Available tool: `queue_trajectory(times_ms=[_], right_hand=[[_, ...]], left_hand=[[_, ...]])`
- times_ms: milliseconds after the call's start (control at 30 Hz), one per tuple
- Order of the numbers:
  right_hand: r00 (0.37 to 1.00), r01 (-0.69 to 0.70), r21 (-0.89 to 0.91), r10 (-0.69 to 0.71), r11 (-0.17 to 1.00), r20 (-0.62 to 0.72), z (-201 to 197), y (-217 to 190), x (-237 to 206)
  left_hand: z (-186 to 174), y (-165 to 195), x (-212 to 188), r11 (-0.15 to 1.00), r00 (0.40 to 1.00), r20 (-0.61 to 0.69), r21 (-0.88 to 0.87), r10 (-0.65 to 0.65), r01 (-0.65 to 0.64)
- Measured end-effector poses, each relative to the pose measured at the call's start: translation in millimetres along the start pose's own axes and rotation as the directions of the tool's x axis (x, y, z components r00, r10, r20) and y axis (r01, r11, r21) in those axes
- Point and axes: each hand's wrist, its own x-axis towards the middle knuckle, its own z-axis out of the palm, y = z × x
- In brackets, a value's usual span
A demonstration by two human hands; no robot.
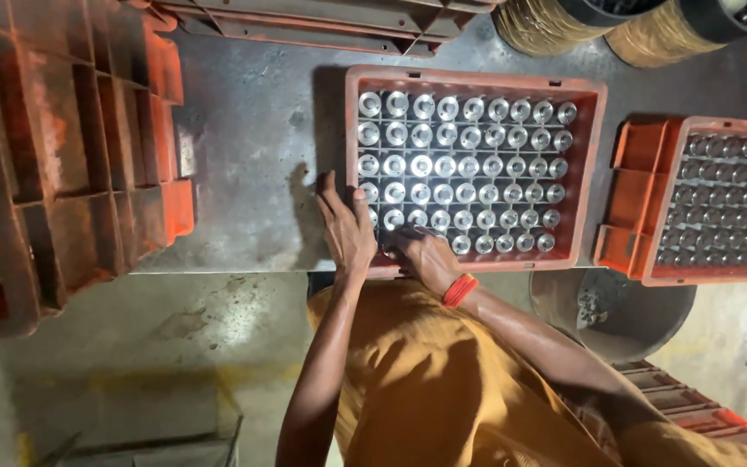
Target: The person repeatedly picks small metal caps from a red crate, inspects them, and places them into one of two nearby containers. The person continues this cycle of picking, inspecting, and placing throughout the clip.
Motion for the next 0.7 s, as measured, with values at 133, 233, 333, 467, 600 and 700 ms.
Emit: queue_trajectory(times_ms=[133,233,333,467,600,700], right_hand=[[0.942,-0.160,-0.023,0.159,0.987,0.294,1,9,13],[0.991,0.125,-0.043,-0.122,0.991,0.057,8,14,17],[0.964,-0.004,-0.117,0.035,0.993,0.263,16,27,20],[0.916,0.053,-0.366,0.100,0.929,0.387,35,43,19],[0.966,0.087,-0.249,-0.021,0.965,0.256,52,50,21],[0.972,0.057,-0.290,0.014,0.955,0.236,53,45,26]], left_hand=[[1,1,2,0.993,0.990,0.088,0.026,-0.114,0.112],[4,-1,3,0.995,0.996,0.057,0.067,-0.071,0.067],[6,-4,2,0.994,0.997,0.044,0.086,-0.066,0.062],[9,-7,2,0.990,0.997,0.031,0.123,-0.073,0.069],[10,-7,5,0.987,0.994,0.041,0.131,-0.104,0.098],[8,-5,6,0.987,0.992,0.055,0.115,-0.116,0.110]])
